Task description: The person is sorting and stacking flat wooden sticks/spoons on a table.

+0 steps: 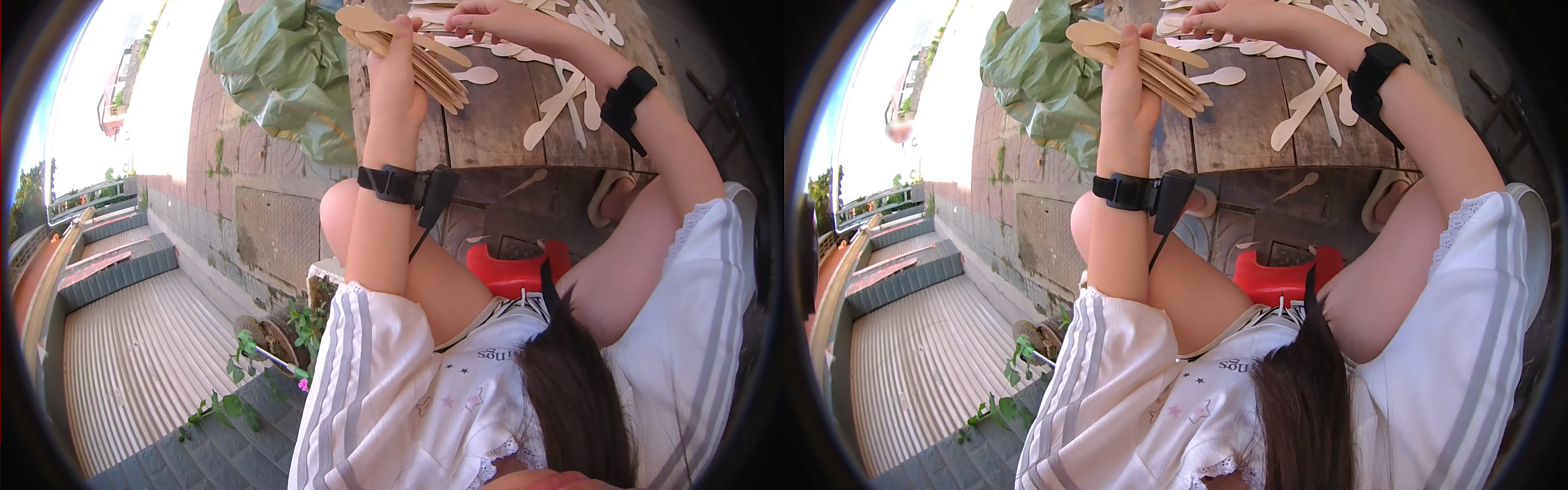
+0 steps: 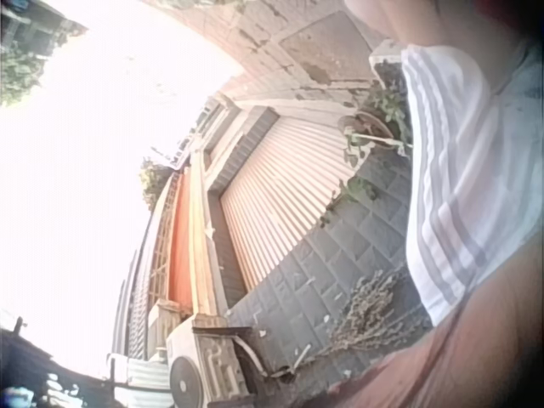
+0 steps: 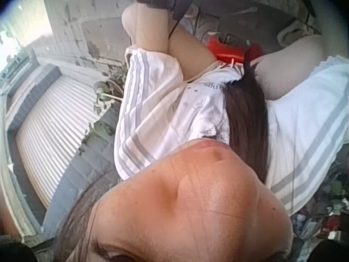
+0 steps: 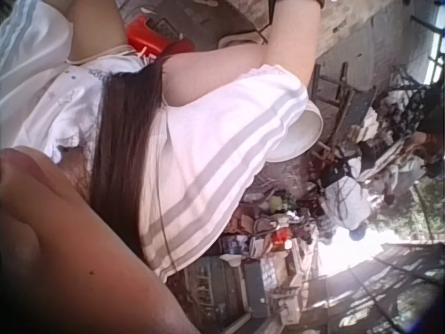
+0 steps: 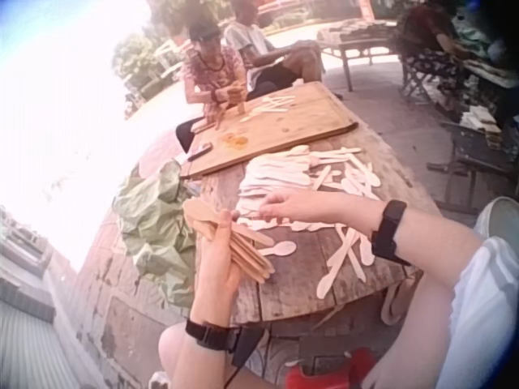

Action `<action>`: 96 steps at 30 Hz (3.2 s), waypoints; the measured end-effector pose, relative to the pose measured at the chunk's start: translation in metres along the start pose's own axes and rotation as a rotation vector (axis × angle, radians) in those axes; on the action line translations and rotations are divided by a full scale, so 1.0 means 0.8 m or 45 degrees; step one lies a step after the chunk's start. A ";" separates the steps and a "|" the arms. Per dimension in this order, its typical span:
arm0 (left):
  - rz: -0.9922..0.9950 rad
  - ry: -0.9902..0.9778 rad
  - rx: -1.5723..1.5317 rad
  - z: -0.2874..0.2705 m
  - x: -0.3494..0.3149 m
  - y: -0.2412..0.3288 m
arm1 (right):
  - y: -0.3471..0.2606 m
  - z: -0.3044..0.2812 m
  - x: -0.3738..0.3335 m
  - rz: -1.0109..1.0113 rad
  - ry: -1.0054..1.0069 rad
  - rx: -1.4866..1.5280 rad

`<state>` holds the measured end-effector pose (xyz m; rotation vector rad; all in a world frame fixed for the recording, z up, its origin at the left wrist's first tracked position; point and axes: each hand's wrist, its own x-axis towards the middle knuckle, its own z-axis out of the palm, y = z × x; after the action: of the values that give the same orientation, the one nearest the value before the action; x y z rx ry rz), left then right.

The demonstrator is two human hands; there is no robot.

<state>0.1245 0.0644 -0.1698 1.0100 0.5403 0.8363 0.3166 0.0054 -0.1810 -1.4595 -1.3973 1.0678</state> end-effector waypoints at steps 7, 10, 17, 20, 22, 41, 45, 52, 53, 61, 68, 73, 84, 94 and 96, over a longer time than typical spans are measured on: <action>0.031 0.126 -0.021 0.001 -0.003 0.003 | 0.035 -0.003 -0.023 -0.655 0.223 -1.399; -0.034 -0.021 -0.113 0.007 0.003 -0.003 | 0.063 0.011 -0.021 -0.768 0.396 -1.470; -0.046 0.004 -0.177 0.011 -0.003 0.002 | 0.051 0.034 -0.017 -0.600 0.251 -1.467; -0.014 0.009 -0.134 0.015 -0.008 0.004 | 0.055 0.039 -0.017 -0.590 0.246 -1.426; -0.007 -0.024 -0.139 0.017 -0.007 0.004 | 0.063 0.041 -0.017 -0.567 0.299 -1.360; -0.121 0.275 -0.361 -0.016 0.006 0.023 | -0.015 0.005 -0.003 0.143 0.067 0.428; -0.181 0.156 -0.381 -0.009 0.005 0.020 | -0.019 0.000 -0.003 -0.024 -0.158 0.795; -0.419 0.019 -0.403 -0.013 0.009 0.013 | -0.040 0.019 0.009 -0.252 0.209 0.399; -0.453 -0.018 -0.415 -0.015 0.008 0.015 | -0.040 0.021 0.015 -0.290 0.263 0.292; -0.331 0.042 -0.543 -0.020 0.010 0.015 | -0.027 -0.077 -0.024 -0.362 0.513 -1.363; -0.313 0.080 -0.550 -0.008 0.008 0.015 | 0.000 0.000 -0.029 -0.792 0.427 -1.499; -0.286 0.132 -0.436 0.000 0.009 0.015 | 0.037 0.021 -0.018 -0.583 0.247 -1.487; -0.350 0.060 -0.361 -0.023 0.010 0.020 | -0.028 0.004 -0.022 -0.444 0.254 -1.476; -0.374 -0.201 0.069 -0.006 0.005 0.001 | -0.051 0.021 -0.023 -1.208 0.439 -1.376; -0.363 -0.194 0.098 -0.008 0.006 0.001 | -0.057 0.025 -0.023 -1.108 0.495 -1.120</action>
<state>0.1225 0.0713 -0.1720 1.0288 0.5733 0.4848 0.2837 -0.0112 -0.1426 -1.2460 -1.9992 -0.4178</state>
